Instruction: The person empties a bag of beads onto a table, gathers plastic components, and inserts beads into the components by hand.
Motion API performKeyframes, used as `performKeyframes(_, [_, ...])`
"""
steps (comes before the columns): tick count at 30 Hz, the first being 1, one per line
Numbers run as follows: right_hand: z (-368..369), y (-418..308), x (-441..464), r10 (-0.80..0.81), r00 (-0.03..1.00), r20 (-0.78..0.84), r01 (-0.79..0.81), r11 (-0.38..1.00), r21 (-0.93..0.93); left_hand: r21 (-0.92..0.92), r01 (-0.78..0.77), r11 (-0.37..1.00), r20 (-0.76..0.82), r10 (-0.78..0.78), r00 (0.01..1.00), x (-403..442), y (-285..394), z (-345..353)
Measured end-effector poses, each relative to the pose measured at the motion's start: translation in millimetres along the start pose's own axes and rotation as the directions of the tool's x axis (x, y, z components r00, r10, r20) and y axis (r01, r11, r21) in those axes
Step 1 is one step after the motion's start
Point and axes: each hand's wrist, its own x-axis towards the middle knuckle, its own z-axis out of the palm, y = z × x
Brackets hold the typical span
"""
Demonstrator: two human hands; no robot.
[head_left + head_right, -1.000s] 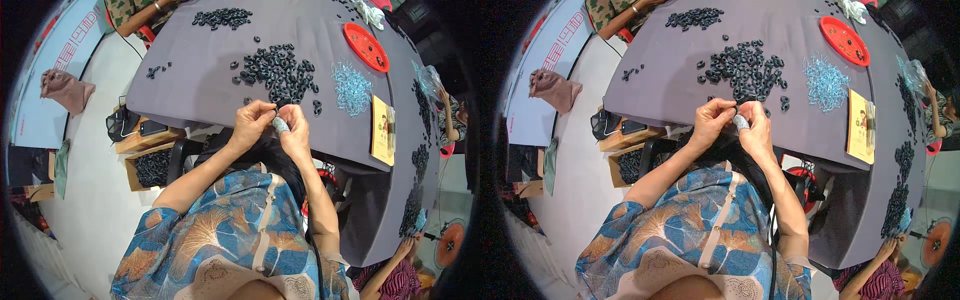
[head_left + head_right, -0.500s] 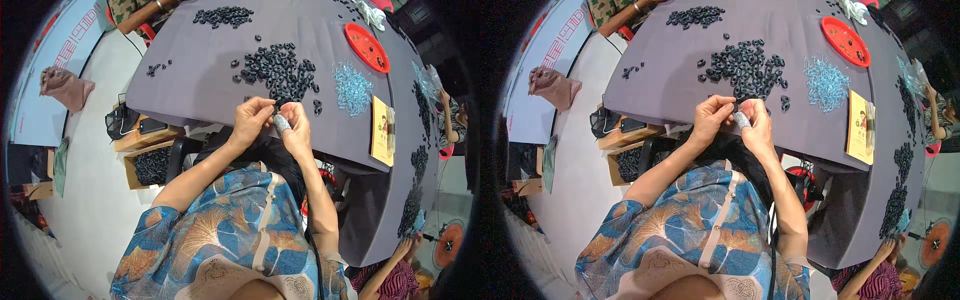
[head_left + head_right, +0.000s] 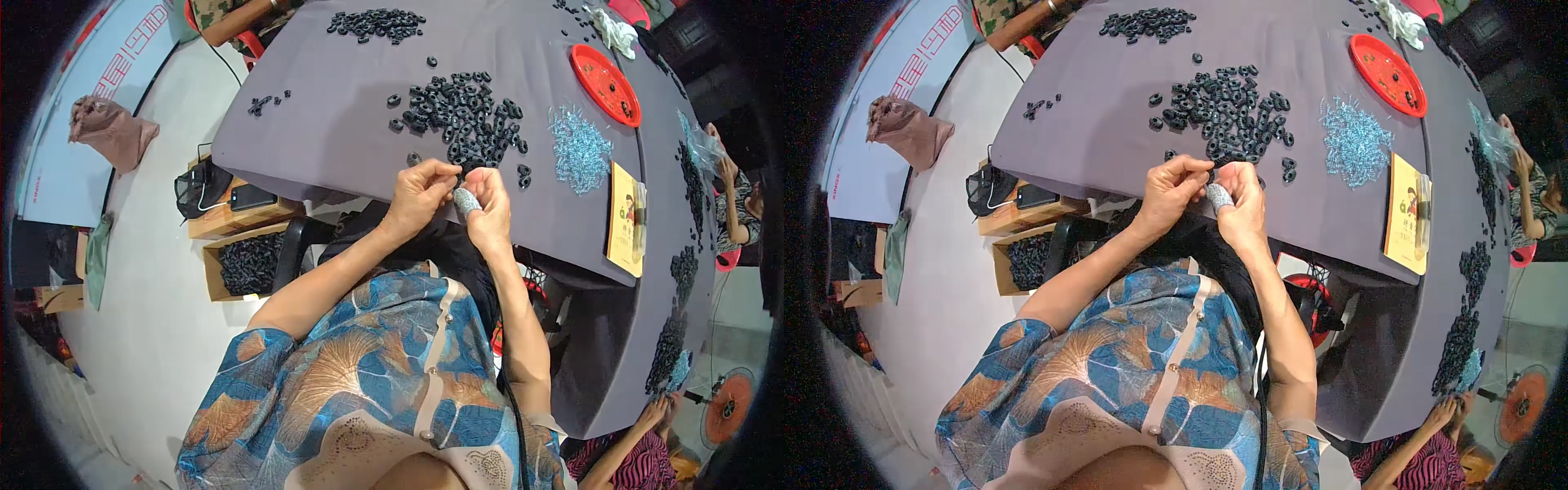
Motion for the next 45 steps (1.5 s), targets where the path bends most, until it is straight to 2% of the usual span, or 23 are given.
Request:
performKeyframes(3, [1.3,1.6,-1.2,-0.009,1.0,-0.015,0.008,0.998,-0.064,0.047,-0.013,0.999,-0.023,0.014,1.0,-1.3,1.5,1.9])
performKeyframes(7, [6.0,-2.2,-2.8,-0.013,0.999,-0.045,0.012,0.999,-0.038,0.075,0.004,0.997,-0.059,0.0,0.998,-1.7,2.9,4.9])
performKeyframes(13, [4.1,-8.9,1.4,0.015,0.999,-0.05,-0.011,0.998,0.062,-0.123,0.042,0.992,-0.076,-0.051,0.996,2.7,1.1,3.0])
performKeyframes(15, [3.8,-12.5,0.7,0.018,1.0,-0.024,-0.015,0.993,0.117,-0.14,0.049,0.989,-0.072,-0.06,0.996,3.4,2.2,2.1])
performKeyframes(19, [1.4,-6.0,1.1,-0.009,1.0,-0.028,0.011,0.997,0.071,-0.214,0.133,0.968,-0.054,-0.147,0.988,7.4,1.9,-2.2])
performKeyframes(22, [1.7,-5.2,0.6,-0.033,0.999,-0.027,0.034,0.998,0.054,-0.235,0.136,0.962,-0.036,-0.149,0.988,8.1,0.9,-3.3])
performKeyframes(27, [3.7,-11.8,-0.3,0.034,0.999,-0.023,-0.033,0.998,0.051,-0.215,0.127,0.968,-0.037,-0.138,0.99,8.4,0.9,-2.7])
performKeyframes(33, [0.7,-8.9,0.4,-0.011,1.0,-0.009,0.011,0.997,0.075,-0.144,0.118,0.983,-0.03,-0.123,0.992,7.9,4.7,-2.2])
performKeyframes(37, [0.2,-6.9,2.5,0.018,1.0,-0.023,-0.017,0.999,0.036,-0.104,0.125,0.987,-0.031,-0.129,0.991,8.0,5.2,-1.5])
performKeyframes(45, [1.1,-0.2,5.6,-0.014,0.999,-0.051,0.016,0.999,0.04,-0.096,0.117,0.989,-0.043,-0.121,0.992,7.9,5.3,-0.4])
